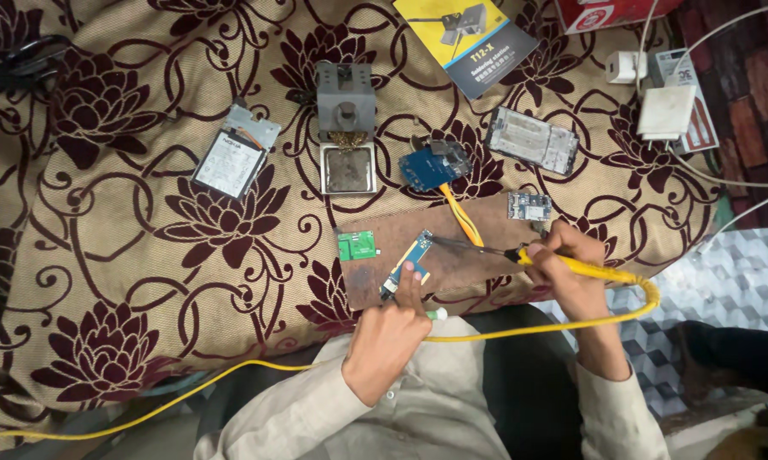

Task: The person uses a soldering iron to apply heat to components on a small blue circuit board. They hold the board steady with one hand while manipulating the soldering iron with the other, working on different areas of the board.

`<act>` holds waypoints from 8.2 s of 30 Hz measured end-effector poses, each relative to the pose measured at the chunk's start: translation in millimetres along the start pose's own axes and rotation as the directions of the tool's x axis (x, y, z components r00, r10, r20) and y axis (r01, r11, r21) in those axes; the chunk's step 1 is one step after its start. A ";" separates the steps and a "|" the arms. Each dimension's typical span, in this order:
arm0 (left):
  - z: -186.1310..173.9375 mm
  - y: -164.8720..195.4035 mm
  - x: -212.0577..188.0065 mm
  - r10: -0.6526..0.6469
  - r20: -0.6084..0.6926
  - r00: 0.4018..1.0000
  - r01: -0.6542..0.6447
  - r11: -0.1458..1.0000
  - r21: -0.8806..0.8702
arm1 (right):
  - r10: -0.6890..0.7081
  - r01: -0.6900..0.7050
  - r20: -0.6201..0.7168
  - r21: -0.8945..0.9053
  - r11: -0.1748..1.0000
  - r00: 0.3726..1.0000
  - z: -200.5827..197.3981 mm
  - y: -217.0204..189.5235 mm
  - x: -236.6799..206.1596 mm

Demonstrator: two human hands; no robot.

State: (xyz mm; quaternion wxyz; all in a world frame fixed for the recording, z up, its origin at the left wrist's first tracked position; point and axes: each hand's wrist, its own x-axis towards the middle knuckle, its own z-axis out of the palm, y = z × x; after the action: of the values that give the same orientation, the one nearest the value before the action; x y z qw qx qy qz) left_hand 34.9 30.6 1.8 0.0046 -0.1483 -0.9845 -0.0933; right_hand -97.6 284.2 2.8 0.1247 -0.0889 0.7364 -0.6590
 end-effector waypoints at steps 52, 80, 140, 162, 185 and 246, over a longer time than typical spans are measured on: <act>-3.8 7.5 1.9 -0.004 0.010 1.000 0.004 0.996 0.089 | -0.429 0.657 0.500 -0.614 0.436 0.752 79.5 -72.1 -61.6; -1.8 5.8 4.0 -0.011 0.027 1.000 0.011 1.000 0.018 | -0.550 0.749 0.520 -0.550 0.370 0.654 56.9 -30.3 -56.1; 10.9 12.4 3.9 -0.028 -0.035 0.999 0.033 0.984 0.177 | -0.609 0.755 0.453 -0.469 0.460 0.652 63.8 -19.4 -45.4; 11.0 12.8 4.5 -0.030 -0.030 0.999 0.033 0.994 0.109 | -0.563 0.769 0.567 -0.601 0.216 0.601 79.8 -7.6 -63.4; 5.9 11.8 3.9 -0.010 0.008 1.000 0.009 0.992 0.130 | -0.603 0.735 0.489 -0.627 0.260 0.630 72.4 -9.5 -73.9; 52.9 6.9 -9.0 0.020 0.093 0.996 -0.022 1.000 0.017 | -0.171 0.598 0.581 -0.708 0.376 0.795 120.9 -64.3 -55.2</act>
State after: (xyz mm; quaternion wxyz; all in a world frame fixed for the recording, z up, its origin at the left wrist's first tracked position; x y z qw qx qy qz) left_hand 46.6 44.2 -49.3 -0.0386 -0.1627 -0.9829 -0.0777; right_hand -10.7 178.4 58.2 0.0528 -0.4502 0.8754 -0.1681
